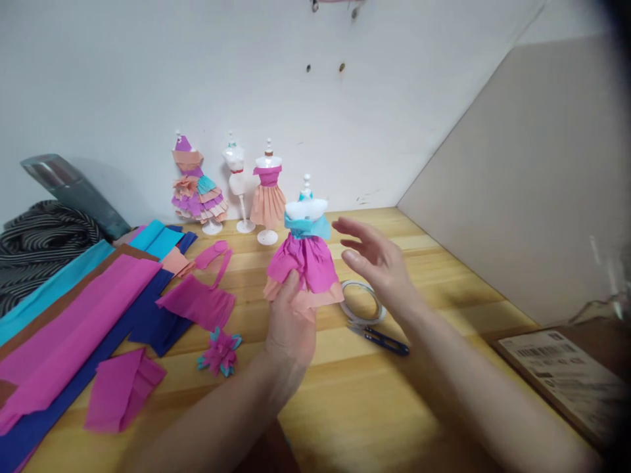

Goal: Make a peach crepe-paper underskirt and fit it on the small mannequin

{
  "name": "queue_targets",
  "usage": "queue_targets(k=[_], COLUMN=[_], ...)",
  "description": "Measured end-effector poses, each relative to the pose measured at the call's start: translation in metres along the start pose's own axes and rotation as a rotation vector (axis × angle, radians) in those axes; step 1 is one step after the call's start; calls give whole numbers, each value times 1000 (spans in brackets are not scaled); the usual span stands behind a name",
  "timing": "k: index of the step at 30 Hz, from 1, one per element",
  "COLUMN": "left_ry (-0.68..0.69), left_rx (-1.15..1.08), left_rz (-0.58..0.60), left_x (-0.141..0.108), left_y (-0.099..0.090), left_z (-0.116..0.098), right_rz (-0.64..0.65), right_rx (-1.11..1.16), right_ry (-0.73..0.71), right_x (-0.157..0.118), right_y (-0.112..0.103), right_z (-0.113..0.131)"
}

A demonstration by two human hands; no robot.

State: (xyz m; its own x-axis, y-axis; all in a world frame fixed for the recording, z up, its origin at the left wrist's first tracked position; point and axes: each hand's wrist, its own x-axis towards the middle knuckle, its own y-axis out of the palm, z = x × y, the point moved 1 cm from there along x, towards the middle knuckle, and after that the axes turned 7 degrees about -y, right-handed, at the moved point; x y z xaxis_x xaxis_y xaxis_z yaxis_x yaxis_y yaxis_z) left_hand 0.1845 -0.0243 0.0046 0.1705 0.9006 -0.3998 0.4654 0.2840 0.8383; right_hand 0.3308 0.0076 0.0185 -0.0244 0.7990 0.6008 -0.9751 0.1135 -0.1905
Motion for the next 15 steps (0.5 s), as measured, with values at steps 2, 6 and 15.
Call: queue_targets(k=[2, 6, 15], left_ry=[20, 17, 54], left_rx=[17, 82, 134], left_rz=[9, -11, 92], left_x=[2, 10, 32], left_y=[-2, -6, -13], left_z=[-1, -3, -22], right_rz=[170, 537, 556], right_rx=[167, 495, 615], right_ry=[76, 112, 150], right_x=[21, 56, 83], right_y=[-2, 5, 33], right_z=[-12, -22, -25])
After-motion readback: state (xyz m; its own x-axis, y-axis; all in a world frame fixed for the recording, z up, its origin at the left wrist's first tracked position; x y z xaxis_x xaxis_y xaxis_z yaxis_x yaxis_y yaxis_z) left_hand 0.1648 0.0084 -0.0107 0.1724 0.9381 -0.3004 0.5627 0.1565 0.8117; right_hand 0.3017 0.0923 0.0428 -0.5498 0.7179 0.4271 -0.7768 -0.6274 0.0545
